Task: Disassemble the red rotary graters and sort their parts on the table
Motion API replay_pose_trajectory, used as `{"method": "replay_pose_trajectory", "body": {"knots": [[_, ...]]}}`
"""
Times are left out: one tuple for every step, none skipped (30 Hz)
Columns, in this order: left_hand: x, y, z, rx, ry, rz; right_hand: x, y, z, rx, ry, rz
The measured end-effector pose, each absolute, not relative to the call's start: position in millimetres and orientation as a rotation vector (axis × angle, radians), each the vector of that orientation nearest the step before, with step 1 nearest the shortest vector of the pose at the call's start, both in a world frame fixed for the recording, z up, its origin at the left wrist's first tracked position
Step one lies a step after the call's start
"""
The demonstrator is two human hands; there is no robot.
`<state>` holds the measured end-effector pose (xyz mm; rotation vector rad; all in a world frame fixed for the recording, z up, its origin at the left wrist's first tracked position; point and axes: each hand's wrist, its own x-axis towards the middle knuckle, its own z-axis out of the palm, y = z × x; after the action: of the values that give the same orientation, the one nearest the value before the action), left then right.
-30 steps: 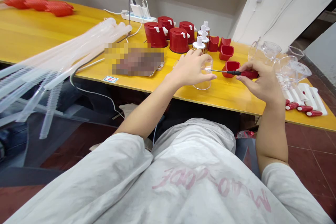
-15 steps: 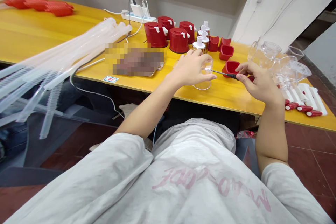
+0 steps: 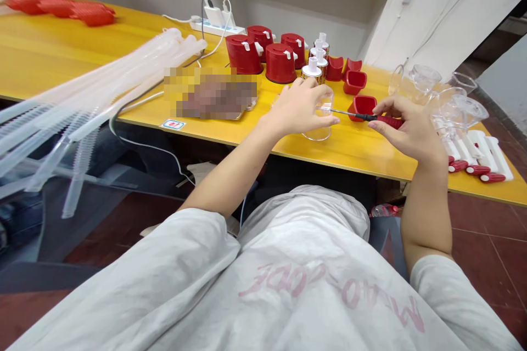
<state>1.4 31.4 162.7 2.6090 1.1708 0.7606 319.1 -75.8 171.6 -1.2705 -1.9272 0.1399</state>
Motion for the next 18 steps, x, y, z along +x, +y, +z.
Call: {"method": "replay_pose_trajectory", "body": {"knots": [[1.5, 31.6, 162.4, 2.607, 1.173, 0.762, 319.6, -75.7, 171.2, -1.262, -1.932, 0.133], [1.8, 31.8, 162.0, 2.603, 1.173, 0.764, 320.2, -75.5, 170.8, -1.254, -1.937, 0.126], [2.0, 32.1, 161.7, 2.599, 1.173, 0.766, 320.7, -75.2, 170.3, -1.25, -1.941, 0.118], [2.3, 32.3, 161.3, 2.594, 1.172, 0.767, 321.1, -74.8, 169.9, -1.25, -1.944, 0.111], [2.6, 32.5, 161.0, 2.59, 1.172, 0.769, 321.5, -74.4, 169.7, -1.255, -1.948, 0.106], [2.9, 32.7, 160.7, 2.586, 1.173, 0.77, 321.7, -74.0, 169.7, -1.264, -1.952, 0.103], [3.3, 32.8, 160.4, 2.583, 1.176, 0.771, 321.9, -73.6, 169.8, -1.276, -1.955, 0.101], [3.8, 32.8, 160.1, 2.58, 1.18, 0.772, 322.1, -73.3, 170.2, -1.291, -1.959, 0.101], [4.2, 32.7, 159.9, 2.578, 1.184, 0.773, 322.3, -73.0, 170.6, -1.303, -1.964, 0.1], [4.7, 32.6, 159.8, 2.575, 1.188, 0.774, 322.5, -72.9, 171.2, -1.311, -1.97, 0.099], [5.1, 32.3, 159.8, 2.572, 1.192, 0.777, 322.7, -72.8, 171.7, -1.31, -1.978, 0.097], [5.4, 31.9, 159.8, 2.569, 1.194, 0.779, 322.8, -72.9, 172.3, -1.301, -1.984, 0.093], [5.7, 31.5, 159.9, 2.566, 1.197, 0.781, 322.8, -73.1, 172.7, -1.29, -1.988, 0.088], [5.9, 31.0, 160.0, 2.564, 1.2, 0.782, 322.7, -73.3, 173.2, -1.282, -1.987, 0.083], [6.1, 30.6, 160.2, 2.561, 1.204, 0.782, 322.3, -73.6, 173.5, -1.279, -1.982, 0.08], [6.2, 30.2, 160.3, 2.56, 1.208, 0.783, 321.7, -73.8, 173.9, -1.282, -1.974, 0.079], [6.3, 29.8, 160.4, 2.558, 1.212, 0.785, 321.0, -74.1, 174.1, -1.287, -1.963, 0.078], [6.4, 29.6, 160.4, 2.558, 1.214, 0.789, 320.0, -74.3, 174.4, -1.291, -1.952, 0.076]]}}
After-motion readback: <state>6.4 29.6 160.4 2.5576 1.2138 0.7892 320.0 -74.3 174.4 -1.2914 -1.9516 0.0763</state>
